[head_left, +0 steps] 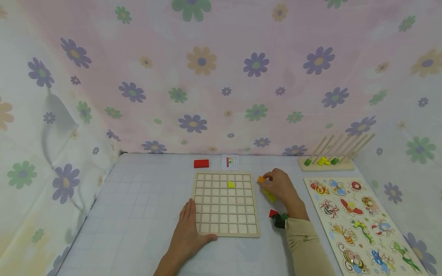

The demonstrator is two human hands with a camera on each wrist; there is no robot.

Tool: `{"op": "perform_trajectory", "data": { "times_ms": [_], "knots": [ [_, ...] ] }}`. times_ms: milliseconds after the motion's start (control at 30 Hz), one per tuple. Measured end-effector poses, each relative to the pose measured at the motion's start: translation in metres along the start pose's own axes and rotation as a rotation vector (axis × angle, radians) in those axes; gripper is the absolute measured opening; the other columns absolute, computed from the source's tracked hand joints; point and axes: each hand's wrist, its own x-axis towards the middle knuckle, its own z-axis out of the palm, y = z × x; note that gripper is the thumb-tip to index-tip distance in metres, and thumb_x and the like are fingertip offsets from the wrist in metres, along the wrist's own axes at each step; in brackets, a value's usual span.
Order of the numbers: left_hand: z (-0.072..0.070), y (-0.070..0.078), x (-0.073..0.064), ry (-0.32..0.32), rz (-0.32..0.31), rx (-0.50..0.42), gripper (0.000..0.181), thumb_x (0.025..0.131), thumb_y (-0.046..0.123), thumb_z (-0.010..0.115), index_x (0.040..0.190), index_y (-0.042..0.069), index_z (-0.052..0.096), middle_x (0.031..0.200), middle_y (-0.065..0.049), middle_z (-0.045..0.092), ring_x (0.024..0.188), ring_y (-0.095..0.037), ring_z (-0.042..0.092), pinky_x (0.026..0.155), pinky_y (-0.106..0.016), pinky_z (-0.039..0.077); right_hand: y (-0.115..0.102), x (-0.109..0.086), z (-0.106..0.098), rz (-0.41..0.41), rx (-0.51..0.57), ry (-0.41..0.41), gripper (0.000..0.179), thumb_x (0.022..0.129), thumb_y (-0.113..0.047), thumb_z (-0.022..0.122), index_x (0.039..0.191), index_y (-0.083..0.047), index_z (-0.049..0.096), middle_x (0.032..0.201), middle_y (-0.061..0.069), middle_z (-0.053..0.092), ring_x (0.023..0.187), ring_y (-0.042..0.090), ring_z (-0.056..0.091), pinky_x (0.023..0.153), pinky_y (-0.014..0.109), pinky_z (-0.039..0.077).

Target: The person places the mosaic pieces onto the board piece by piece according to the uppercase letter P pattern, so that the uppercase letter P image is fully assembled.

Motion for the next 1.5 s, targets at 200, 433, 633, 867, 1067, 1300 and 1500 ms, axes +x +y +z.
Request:
{"op": "perform_trajectory", "data": {
  "times_ms": [200,433,633,867,1067,1300,1500],
  "knots": [
    [-0.001,0.001,0.000,-0.008,-0.012,-0.002,0.143,0.061,0.067,0.089,0.163,0.002,0.013,0.171,-0.017,0.017,0.157,-0.038,0.018,0.122,-0.053,0.034,-0.014,0.004,0.005,-0.064,0.011,-0.025,0.030,0.090,-0.025,0.076,0.111,-0.003,0.077,0.094,0.010,0.063,0.087,0.025,0.060,0.080,0.044,0.054],
    [-0.002,0.001,-0.001,-0.004,0.008,0.003,0.142,0.062,0.067,0.088,0.163,0.001,0.013,0.170,-0.019,0.018,0.156,-0.039,0.020,0.121,-0.054,0.035,-0.030,0.006,0.011,-0.116,0.028,-0.033,0.033,0.089,-0.029,0.079,0.112,-0.005,0.078,0.092,0.008,0.061,0.086,0.022,0.059,0.076,0.040,0.053],
    [-0.002,0.002,-0.001,-0.011,0.002,0.007,0.142,0.062,0.067,0.088,0.163,0.003,0.013,0.171,-0.017,0.017,0.157,-0.038,0.019,0.121,-0.053,0.035,-0.043,0.010,0.017,-0.182,0.024,-0.033,0.031,0.087,-0.027,0.080,0.109,-0.006,0.078,0.089,0.005,0.060,0.083,0.019,0.054,0.075,0.034,0.050],
    [-0.003,0.003,0.000,-0.021,-0.005,0.008,0.141,0.062,0.066,0.088,0.163,0.002,0.014,0.171,-0.016,0.017,0.157,-0.037,0.019,0.122,-0.053,0.034,-0.057,0.015,0.029,-0.232,0.037,-0.059,0.031,0.088,-0.029,0.080,0.109,-0.007,0.079,0.088,0.002,0.058,0.080,0.015,0.051,0.071,0.030,0.048],
    [-0.003,0.002,0.000,-0.021,-0.008,0.017,0.141,0.062,0.069,0.087,0.163,0.003,0.014,0.171,-0.016,0.018,0.157,-0.037,0.019,0.122,-0.053,0.034,-0.066,0.017,0.037,-0.287,0.049,-0.079,0.021,0.088,-0.016,0.076,0.107,-0.008,0.078,0.089,0.001,0.058,0.079,0.014,0.048,0.071,0.030,0.046],
    [-0.002,0.002,-0.001,-0.020,-0.001,0.011,0.140,0.063,0.068,0.087,0.163,0.001,0.015,0.171,-0.018,0.018,0.157,-0.038,0.020,0.121,-0.053,0.035,-0.077,0.021,0.046,-0.330,0.020,-0.096,0.020,0.088,-0.017,0.076,0.106,-0.008,0.079,0.093,0.002,0.061,0.081,0.013,0.051,0.075,0.032,0.049],
    [-0.002,0.003,-0.001,-0.014,0.003,0.025,0.140,0.063,0.068,0.087,0.163,0.001,0.016,0.170,-0.017,0.019,0.156,-0.038,0.021,0.120,-0.053,0.037,-0.086,0.024,0.050,-0.354,-0.014,-0.110,0.019,0.088,-0.019,0.077,0.105,-0.010,0.079,0.089,0.000,0.060,0.078,0.013,0.046,0.072,0.030,0.044]
  ]
}}
